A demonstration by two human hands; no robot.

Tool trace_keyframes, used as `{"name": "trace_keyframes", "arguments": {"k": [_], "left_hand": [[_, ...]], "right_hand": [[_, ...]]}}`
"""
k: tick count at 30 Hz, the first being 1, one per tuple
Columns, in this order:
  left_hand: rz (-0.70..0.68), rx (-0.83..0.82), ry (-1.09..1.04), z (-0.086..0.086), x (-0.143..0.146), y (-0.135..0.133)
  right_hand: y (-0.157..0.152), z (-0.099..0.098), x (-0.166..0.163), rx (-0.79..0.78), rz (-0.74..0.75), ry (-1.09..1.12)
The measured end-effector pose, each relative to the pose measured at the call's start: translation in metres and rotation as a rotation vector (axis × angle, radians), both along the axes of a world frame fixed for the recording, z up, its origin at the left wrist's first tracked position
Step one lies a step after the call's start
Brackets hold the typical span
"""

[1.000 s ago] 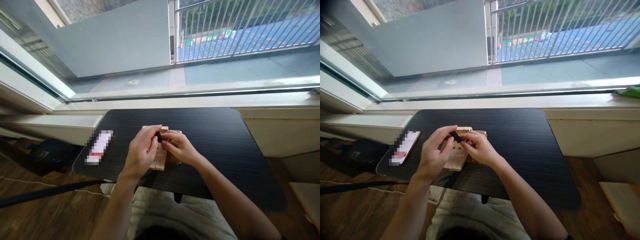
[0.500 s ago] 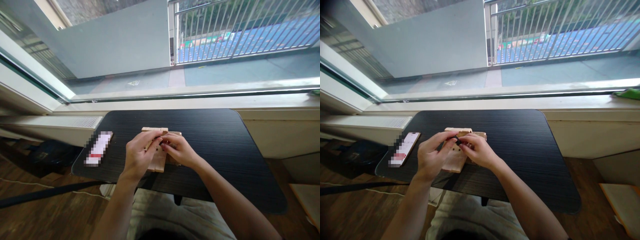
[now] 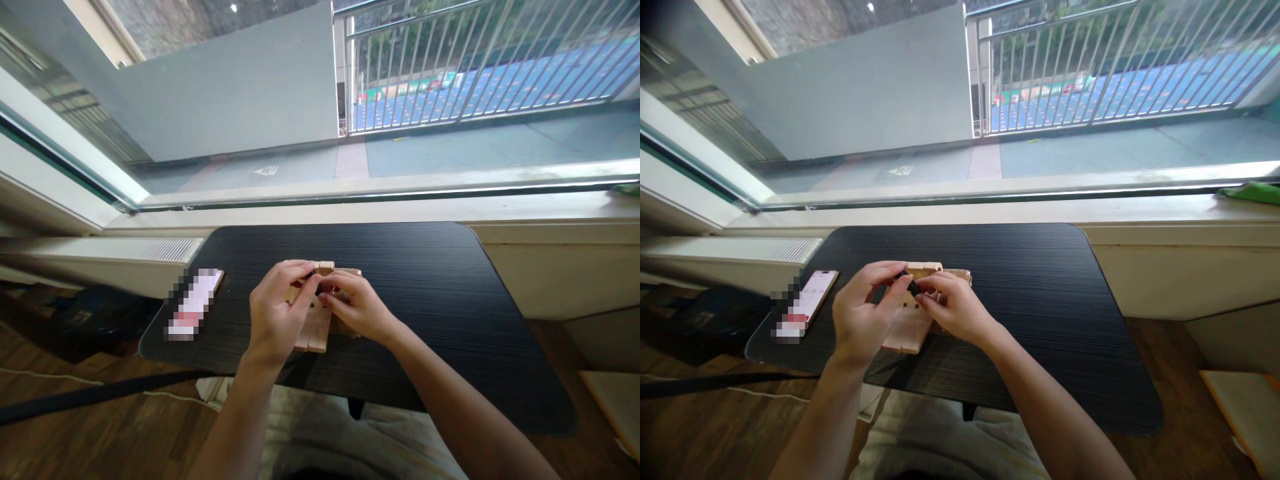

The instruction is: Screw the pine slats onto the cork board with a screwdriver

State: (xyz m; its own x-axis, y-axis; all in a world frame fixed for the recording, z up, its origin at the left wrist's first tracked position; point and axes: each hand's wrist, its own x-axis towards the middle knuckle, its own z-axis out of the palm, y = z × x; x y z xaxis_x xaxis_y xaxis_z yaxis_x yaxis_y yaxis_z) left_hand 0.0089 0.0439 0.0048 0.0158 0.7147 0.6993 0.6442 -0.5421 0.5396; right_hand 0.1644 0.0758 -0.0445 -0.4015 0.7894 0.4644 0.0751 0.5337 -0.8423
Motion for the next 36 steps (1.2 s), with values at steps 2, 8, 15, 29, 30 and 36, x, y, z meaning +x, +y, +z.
{"name": "trace_keyframes", "arguments": {"k": [2, 8, 15, 29, 30, 36], "left_hand": [[0.016, 0.036, 0.023, 0.001, 0.001, 0.000], [-0.015, 0.074, 0.045, 0.002, 0.003, -0.001], [-0.084, 0.037, 0.093, 0.003, -0.001, -0.003], [-0.003, 0.056, 0.116, 0.001, -0.008, -0.006], [-0.009, 0.050, 0.116, 0.001, -0.008, -0.006], [-0.007, 0.038, 0.076, -0.002, -0.004, -0.005]], "right_hand": [[-0.001, 0.001, 0.000, -0.003, 0.000, 0.008], [-0.002, 0.004, -0.001, -0.005, 0.016, 0.064], [0.017, 0.041, 0.014, -0.155, 0.227, -0.035], [0.048, 0.071, 0.014, -0.137, 0.501, -0.342], [0.048, 0.070, 0.015, -0.141, 0.499, -0.329], [0.043, 0.066, 0.018, -0.100, 0.411, -0.325]]}}
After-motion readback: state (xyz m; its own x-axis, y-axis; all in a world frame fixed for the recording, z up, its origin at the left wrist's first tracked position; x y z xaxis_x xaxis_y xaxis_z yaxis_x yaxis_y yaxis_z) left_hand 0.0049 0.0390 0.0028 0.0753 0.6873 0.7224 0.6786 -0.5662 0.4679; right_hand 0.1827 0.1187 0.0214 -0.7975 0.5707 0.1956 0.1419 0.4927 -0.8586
